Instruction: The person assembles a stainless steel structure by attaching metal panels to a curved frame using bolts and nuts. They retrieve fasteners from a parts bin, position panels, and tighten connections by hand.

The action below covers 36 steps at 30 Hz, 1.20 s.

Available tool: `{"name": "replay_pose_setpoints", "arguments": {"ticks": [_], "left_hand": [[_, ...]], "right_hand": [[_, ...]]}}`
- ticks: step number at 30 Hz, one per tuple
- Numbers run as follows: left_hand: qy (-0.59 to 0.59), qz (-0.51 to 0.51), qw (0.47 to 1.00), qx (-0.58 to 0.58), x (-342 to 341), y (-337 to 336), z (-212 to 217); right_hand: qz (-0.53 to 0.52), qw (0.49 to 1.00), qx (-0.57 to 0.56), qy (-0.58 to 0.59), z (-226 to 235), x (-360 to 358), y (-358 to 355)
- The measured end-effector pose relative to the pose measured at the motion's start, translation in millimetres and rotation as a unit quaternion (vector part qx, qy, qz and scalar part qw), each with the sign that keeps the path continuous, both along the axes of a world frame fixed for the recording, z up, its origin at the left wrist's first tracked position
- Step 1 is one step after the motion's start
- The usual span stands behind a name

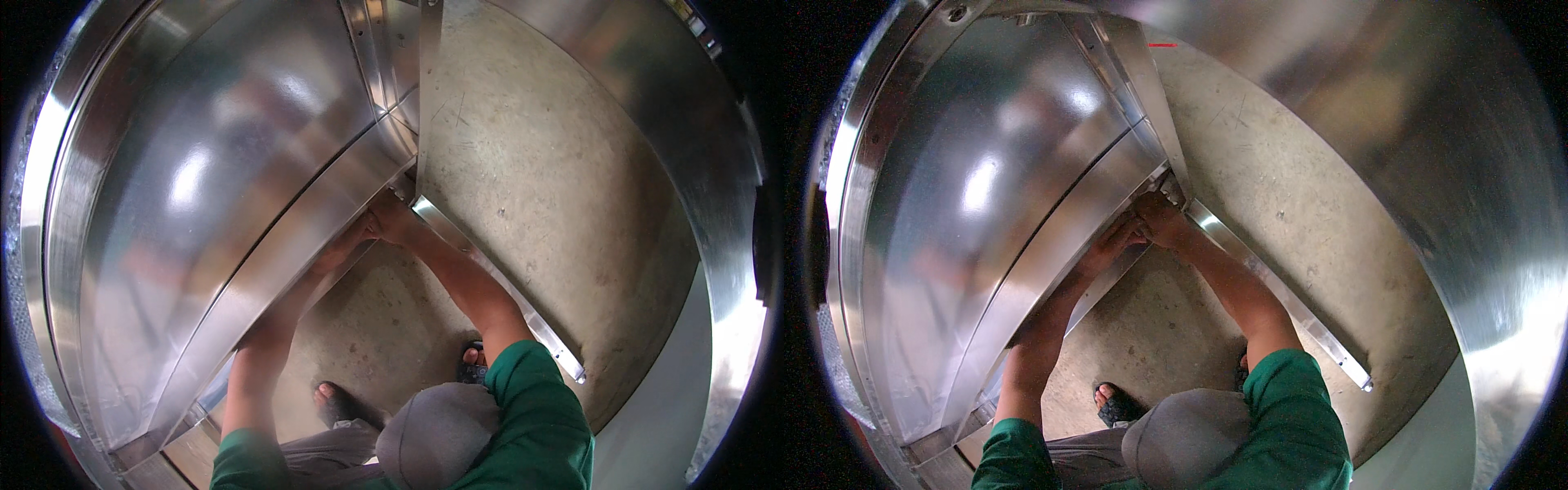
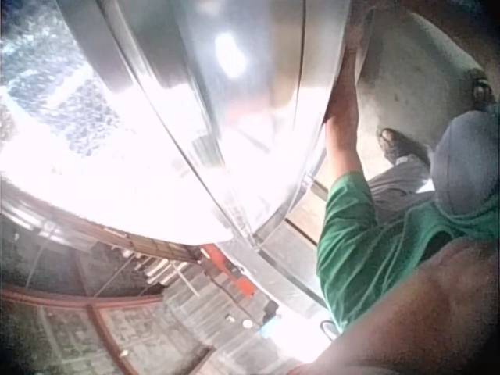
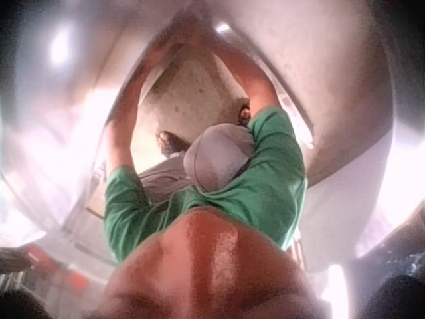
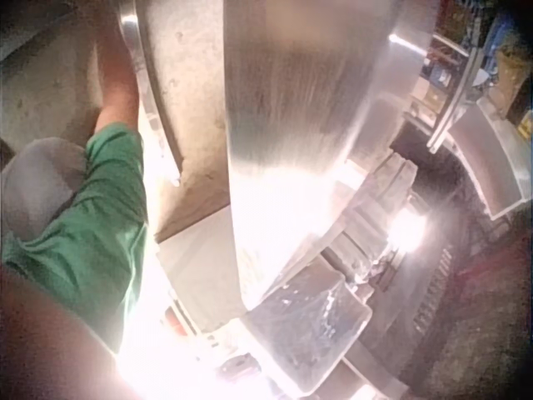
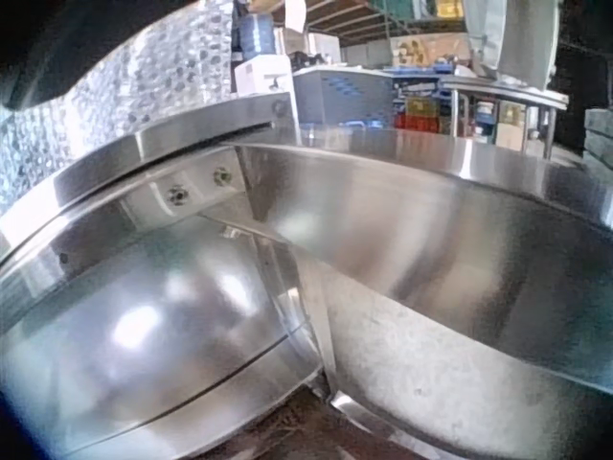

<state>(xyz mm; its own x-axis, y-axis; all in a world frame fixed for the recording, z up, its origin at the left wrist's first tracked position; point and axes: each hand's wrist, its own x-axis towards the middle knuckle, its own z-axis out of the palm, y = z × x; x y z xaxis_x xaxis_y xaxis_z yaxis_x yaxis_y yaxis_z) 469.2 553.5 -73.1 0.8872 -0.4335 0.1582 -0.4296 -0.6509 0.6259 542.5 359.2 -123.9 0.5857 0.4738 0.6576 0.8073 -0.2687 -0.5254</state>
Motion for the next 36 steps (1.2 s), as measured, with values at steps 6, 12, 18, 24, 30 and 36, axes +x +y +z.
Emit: {"name": "replay_pose_setpoints", "arguments": {"ticks": [6, 12, 18, 24, 30, 36], "left_hand": [[0.228, 0.027, 0.92, -0.317, -13, -25, 80], [0.036, 0.113, 0.993, 0.027, -20, -47, 93], [0.173, 0.167, 0.936, -0.257, -32, -53, 51], [-0.008, 0.248, 0.969, -0.013, -17, -85, -6], [-0.057, 0.295, 0.954, -0.006, 3, -92, -32], [-0.063, 0.313, 0.947, -0.028, 10, -92, -43]], "right_hand": [[-0.021, 0.999, -0.006, 0.048, 4, -32, -9], [-0.088, 0.995, 0.014, 0.048, 16, -51, -1], [-0.101, 0.966, 0.009, 0.237, 55, -57, -18], [-0.178, 0.975, -0.132, -0.022, 96, -51, -21], [-0.172, 0.87, -0.445, 0.125, 130, -47, -11], [-0.019, 0.909, -0.416, -0.021, 145, -12, 0]]}}
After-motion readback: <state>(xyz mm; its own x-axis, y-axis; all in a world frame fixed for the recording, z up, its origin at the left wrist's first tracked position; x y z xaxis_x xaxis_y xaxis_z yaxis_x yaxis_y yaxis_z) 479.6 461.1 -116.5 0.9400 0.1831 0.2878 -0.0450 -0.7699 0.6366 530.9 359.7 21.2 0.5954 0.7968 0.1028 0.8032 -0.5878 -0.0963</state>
